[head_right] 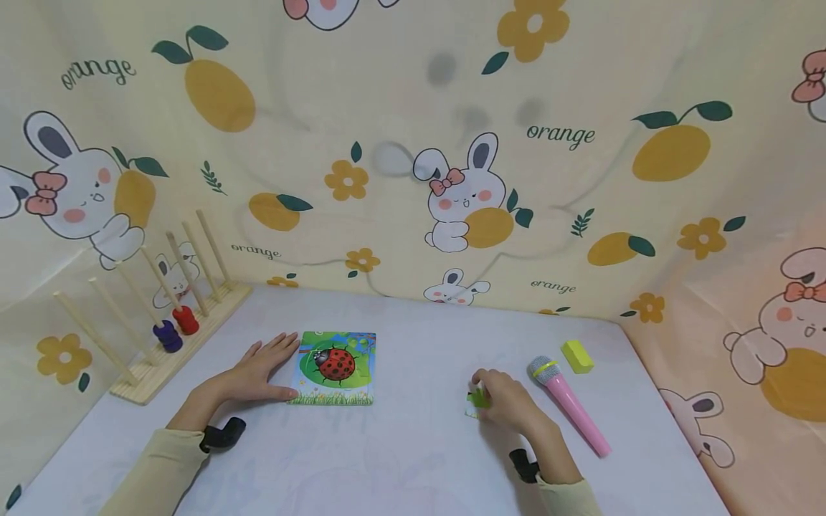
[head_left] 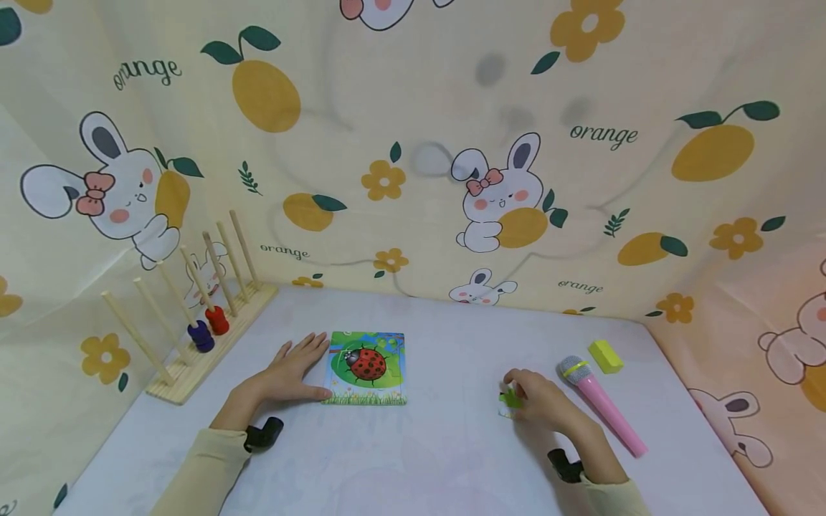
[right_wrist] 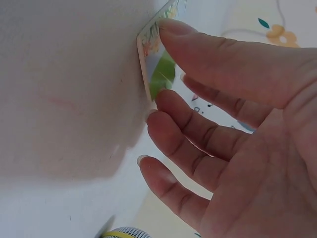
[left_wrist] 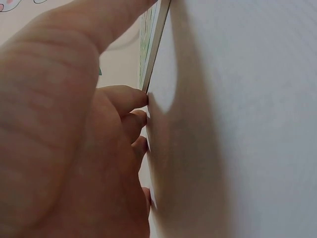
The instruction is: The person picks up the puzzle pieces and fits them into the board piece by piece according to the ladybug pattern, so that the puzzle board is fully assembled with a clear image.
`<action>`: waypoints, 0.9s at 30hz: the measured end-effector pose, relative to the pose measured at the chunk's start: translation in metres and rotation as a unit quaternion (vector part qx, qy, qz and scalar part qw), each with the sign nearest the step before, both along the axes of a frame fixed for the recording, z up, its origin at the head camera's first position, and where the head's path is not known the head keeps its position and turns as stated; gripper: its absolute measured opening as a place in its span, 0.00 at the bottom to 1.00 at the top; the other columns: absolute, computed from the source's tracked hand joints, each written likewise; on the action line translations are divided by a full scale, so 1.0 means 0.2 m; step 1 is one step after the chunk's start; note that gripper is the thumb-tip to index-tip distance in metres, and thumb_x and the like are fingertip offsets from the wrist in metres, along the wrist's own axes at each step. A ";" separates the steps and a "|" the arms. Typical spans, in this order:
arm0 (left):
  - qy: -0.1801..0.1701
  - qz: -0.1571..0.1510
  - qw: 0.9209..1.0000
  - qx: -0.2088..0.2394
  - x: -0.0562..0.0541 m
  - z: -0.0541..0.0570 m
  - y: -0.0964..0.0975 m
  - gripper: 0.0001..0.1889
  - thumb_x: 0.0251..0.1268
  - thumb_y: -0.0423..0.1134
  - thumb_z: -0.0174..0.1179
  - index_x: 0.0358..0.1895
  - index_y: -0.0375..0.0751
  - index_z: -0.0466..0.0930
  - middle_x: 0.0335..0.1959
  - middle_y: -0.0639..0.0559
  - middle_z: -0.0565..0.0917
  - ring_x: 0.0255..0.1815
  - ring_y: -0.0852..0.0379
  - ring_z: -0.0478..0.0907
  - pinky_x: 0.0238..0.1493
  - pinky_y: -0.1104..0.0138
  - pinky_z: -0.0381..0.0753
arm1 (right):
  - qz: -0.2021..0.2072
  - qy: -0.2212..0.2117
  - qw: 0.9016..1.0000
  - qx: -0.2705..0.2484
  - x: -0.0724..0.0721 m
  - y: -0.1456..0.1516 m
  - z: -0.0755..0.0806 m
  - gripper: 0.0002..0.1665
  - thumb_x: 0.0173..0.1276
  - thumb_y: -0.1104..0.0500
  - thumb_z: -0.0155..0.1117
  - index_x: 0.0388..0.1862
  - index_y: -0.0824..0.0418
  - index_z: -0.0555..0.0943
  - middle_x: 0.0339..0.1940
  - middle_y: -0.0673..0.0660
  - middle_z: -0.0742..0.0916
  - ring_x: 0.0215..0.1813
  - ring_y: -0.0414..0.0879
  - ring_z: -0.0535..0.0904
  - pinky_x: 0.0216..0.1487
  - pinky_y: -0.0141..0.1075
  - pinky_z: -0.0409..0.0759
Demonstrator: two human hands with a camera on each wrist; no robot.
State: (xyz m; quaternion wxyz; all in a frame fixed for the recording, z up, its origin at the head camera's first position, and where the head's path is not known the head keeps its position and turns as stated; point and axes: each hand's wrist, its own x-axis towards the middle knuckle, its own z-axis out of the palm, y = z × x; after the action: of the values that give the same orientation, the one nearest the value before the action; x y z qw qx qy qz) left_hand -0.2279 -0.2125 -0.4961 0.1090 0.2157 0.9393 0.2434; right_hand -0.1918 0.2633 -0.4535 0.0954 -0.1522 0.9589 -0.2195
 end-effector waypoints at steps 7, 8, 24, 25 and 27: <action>0.005 -0.003 1.000 0.002 0.00 0.00 0.00 0.58 0.53 0.65 0.68 0.78 0.32 0.52 0.80 0.36 0.50 0.80 0.35 0.40 0.72 0.34 0.34 | -0.007 0.011 1.000 0.011 0.01 0.00 0.00 0.31 0.45 0.73 0.80 0.50 0.64 0.80 0.34 0.53 0.80 0.38 0.48 0.74 0.41 0.44 0.77; 0.005 -0.004 1.000 0.003 0.00 0.00 0.00 0.58 0.53 0.65 0.68 0.78 0.32 0.52 0.80 0.36 0.50 0.80 0.35 0.40 0.72 0.34 0.34 | -0.005 0.014 1.000 0.010 0.01 0.00 0.00 0.30 0.45 0.73 0.80 0.49 0.64 0.80 0.33 0.53 0.79 0.38 0.48 0.74 0.41 0.44 0.77; 0.001 0.000 1.000 -0.002 0.00 0.00 0.00 0.58 0.53 0.65 0.68 0.78 0.32 0.52 0.80 0.37 0.50 0.80 0.35 0.40 0.72 0.34 0.34 | 0.005 0.022 1.000 -0.001 0.00 0.00 -0.01 0.28 0.44 0.73 0.80 0.46 0.63 0.80 0.38 0.54 0.80 0.43 0.50 0.77 0.45 0.46 0.80; 0.001 0.001 1.000 -0.003 0.00 0.00 0.00 0.58 0.53 0.65 0.68 0.78 0.32 0.52 0.80 0.37 0.50 0.80 0.35 0.40 0.72 0.34 0.34 | 0.004 0.022 1.000 0.000 0.00 0.00 -0.01 0.29 0.44 0.73 0.80 0.47 0.63 0.80 0.39 0.54 0.80 0.44 0.51 0.77 0.46 0.47 0.80; 0.000 0.001 1.000 -0.004 0.00 0.00 0.00 0.58 0.53 0.65 0.68 0.78 0.32 0.52 0.80 0.36 0.50 0.80 0.35 0.40 0.72 0.34 0.34 | 0.005 0.023 1.000 0.000 0.01 0.00 -0.01 0.30 0.44 0.73 0.80 0.49 0.63 0.80 0.41 0.55 0.81 0.46 0.52 0.77 0.47 0.47 0.80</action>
State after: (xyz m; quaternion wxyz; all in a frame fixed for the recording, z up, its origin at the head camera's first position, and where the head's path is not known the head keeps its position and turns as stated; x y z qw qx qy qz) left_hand -0.2275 -0.2128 -0.4958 0.1091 0.2144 0.9406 0.2398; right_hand -0.1904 0.2631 -0.4552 0.0746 -0.1625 0.9599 -0.2157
